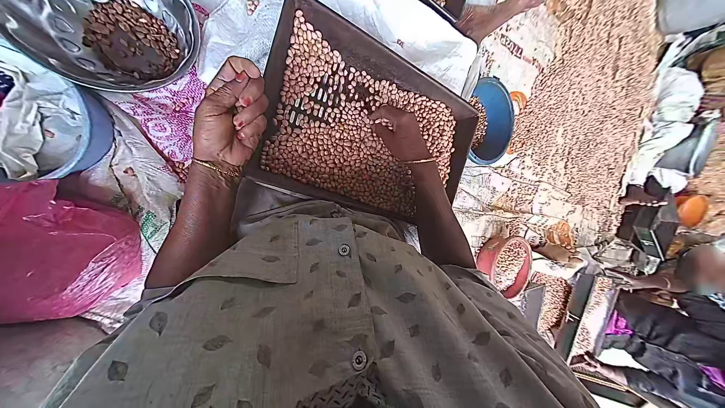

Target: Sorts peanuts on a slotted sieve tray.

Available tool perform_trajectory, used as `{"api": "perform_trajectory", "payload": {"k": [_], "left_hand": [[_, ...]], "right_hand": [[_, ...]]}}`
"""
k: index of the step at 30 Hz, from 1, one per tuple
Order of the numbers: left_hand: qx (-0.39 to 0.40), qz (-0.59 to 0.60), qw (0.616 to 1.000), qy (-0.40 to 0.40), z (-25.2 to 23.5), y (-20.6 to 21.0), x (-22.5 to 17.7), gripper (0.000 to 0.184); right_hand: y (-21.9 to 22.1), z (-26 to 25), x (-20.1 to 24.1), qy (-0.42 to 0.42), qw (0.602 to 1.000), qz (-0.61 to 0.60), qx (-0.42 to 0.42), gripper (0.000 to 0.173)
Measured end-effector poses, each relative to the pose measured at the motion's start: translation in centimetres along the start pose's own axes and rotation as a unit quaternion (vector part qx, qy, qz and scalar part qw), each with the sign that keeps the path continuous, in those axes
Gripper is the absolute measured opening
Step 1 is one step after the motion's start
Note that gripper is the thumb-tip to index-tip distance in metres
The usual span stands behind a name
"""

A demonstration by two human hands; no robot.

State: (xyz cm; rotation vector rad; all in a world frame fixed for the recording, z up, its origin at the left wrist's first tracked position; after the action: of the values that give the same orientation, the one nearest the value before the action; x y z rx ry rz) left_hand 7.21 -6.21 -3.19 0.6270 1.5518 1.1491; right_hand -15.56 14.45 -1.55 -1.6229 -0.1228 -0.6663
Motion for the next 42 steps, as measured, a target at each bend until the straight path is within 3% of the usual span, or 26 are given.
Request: {"api": "perform_trajectory", "payload": {"k": [6, 13, 19, 22, 27, 30, 32, 34, 37, 42], "left_hand": [[0.011, -0.014, 1.000, -0.011, 0.2, 0.3, 0.1, 0.030], [0.000, -0.047, 0.999, -0.007, 0.3, 0.5, 0.2, 0.033], [0.018, 0.000, 1.000, -0.009, 0.1, 0.2, 0.1, 0.031], [0.021, 0.016, 1.000, -0.008, 0.1, 0.2, 0.1, 0.031], [0.014, 0.000, 1.000, -0.012, 0.1, 0.1, 0.1, 0.032], [0.006, -0.016, 1.000, -0.014, 0.0, 0.0, 0.1, 0.031], [0.010, -0.014, 1.000, -0.013, 0.1, -0.2, 0.0, 0.029], [0.004, -0.014, 1.000, -0.013, 0.1, -0.4, -0.1, 0.029], [0.000, -0.008, 1.000, -0.019, 0.1, -0.3, 0.1, 0.029], [0.007, -0.002, 1.000, -0.016, 0.1, -0.1, 0.0, 0.030]], "right_hand": [[-0.4, 1.8, 3.7, -0.030, 0.970, -0.240, 0.023, 0.022], [-0.3, 0.9, 3.7, 0.027, 0.974, -0.223, -0.034, 0.038], [-1.5, 0.6, 2.4, 0.048, 0.943, -0.259, -0.203, 0.036], [-2.0, -0.2, 3.0, 0.081, 0.933, -0.259, -0.235, 0.037], [2.3, -4.5, 7.8, -0.041, 0.964, -0.231, -0.129, 0.029], [7.5, -6.1, 12.2, -0.137, 0.978, -0.155, 0.008, 0.029], [10.3, -5.8, 14.3, -0.190, 0.977, -0.042, 0.090, 0.031], [11.6, -4.5, 15.1, -0.247, 0.959, -0.013, 0.141, 0.027], [11.1, -2.2, 14.3, -0.313, 0.932, -0.085, 0.162, 0.019], [6.8, 0.8, 10.8, -0.250, 0.916, -0.150, 0.277, 0.018]]}}
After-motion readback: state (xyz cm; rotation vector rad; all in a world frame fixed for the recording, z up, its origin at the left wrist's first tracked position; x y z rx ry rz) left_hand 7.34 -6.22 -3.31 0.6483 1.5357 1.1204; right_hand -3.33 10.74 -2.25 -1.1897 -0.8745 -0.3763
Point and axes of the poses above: each hand's wrist, its own z-axis away from the middle knuckle, its own y-axis out of the palm, x = y × z, the point moved 5 cm from there along -z, towards the middle knuckle, and after that the axes turned 9 degrees about -y, right-handed, at the moved point
